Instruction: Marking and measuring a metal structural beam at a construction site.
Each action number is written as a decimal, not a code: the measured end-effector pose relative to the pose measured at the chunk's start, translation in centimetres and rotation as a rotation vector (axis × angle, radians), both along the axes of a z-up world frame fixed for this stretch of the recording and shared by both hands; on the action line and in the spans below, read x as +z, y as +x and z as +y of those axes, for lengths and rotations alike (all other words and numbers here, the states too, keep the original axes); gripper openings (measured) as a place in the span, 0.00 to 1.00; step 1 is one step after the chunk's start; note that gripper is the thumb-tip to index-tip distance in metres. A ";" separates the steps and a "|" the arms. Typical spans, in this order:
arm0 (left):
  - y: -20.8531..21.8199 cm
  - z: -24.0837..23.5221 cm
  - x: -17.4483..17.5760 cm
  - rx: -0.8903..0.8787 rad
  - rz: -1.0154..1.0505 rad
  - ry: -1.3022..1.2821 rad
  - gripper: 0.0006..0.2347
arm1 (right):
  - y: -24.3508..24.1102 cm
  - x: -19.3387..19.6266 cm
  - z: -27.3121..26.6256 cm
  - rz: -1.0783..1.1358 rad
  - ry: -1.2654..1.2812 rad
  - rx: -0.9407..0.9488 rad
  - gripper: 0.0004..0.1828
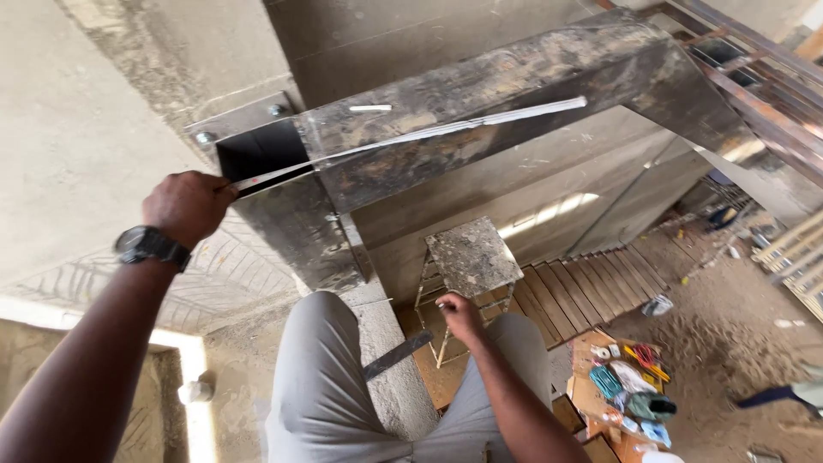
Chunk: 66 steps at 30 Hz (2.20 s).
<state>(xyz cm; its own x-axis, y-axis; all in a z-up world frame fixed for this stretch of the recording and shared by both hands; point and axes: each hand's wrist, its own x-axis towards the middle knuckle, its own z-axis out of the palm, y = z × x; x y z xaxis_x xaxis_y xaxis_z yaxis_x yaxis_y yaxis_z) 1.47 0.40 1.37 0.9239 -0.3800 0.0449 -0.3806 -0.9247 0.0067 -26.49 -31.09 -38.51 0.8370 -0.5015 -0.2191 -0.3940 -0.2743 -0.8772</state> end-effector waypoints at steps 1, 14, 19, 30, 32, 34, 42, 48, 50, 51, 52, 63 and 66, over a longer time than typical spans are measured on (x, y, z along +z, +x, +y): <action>-0.1 -0.2 0.0 0.013 -0.003 0.000 0.13 | 0.3 1.4 -0.1 -0.003 0.000 0.013 0.09; -0.7 -0.5 0.6 -0.014 -0.017 -0.063 0.12 | 11.2 26.7 -9.6 -0.851 -0.728 -0.248 0.27; -0.1 -0.5 -0.4 -0.027 -0.022 -0.065 0.11 | 12.8 29.1 -13.7 -0.676 -0.939 -0.199 0.29; -0.1 -0.6 -0.5 -0.062 -0.070 -0.076 0.10 | 15.8 34.4 -19.2 -0.441 -1.333 0.115 0.02; 0.4 -0.3 -0.9 -0.051 -0.059 -0.051 0.11 | 17.1 34.4 -19.9 -0.399 -1.267 0.141 0.04; 0.9 0.3 -1.0 -0.074 -0.050 -0.034 0.12 | 17.5 34.9 -19.5 -0.339 -1.212 0.137 0.07; -1.4 -0.1 0.6 -0.080 -0.060 -0.112 0.12 | 17.1 33.8 -18.4 -0.682 -1.130 0.072 0.12; -0.2 0.3 -0.9 -0.073 -0.114 0.023 0.12 | 17.7 32.7 -19.0 -0.602 -1.174 0.023 0.08; -0.3 0.2 -0.9 -0.077 -0.110 0.018 0.12 | 17.5 32.9 -19.2 -0.586 -1.164 0.038 0.09; -0.4 0.3 -0.9 -0.079 -0.108 0.013 0.13 | 17.5 33.0 -19.1 -0.573 -1.153 0.053 0.09; -0.4 -0.1 -0.8 -0.067 -0.105 0.013 0.13 | 17.0 33.3 -19.5 -0.577 -1.150 0.065 0.09; -0.8 -0.2 -0.9 -0.055 -0.078 -0.121 0.12 | 16.5 33.7 -20.6 -0.594 -1.152 0.222 0.04; -0.9 -0.5 -1.0 -0.069 -0.126 -0.107 0.11 | 16.4 34.3 -20.7 -0.520 -1.064 0.237 0.02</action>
<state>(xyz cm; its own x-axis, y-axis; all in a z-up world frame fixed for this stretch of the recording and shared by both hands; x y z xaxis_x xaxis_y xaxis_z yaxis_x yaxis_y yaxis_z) 0.57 -0.06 0.39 0.8802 -0.4294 0.2023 -0.4475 -0.8928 0.0520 -10.11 -51.83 -4.25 0.7982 -0.0490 0.6004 0.0964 -0.9734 -0.2076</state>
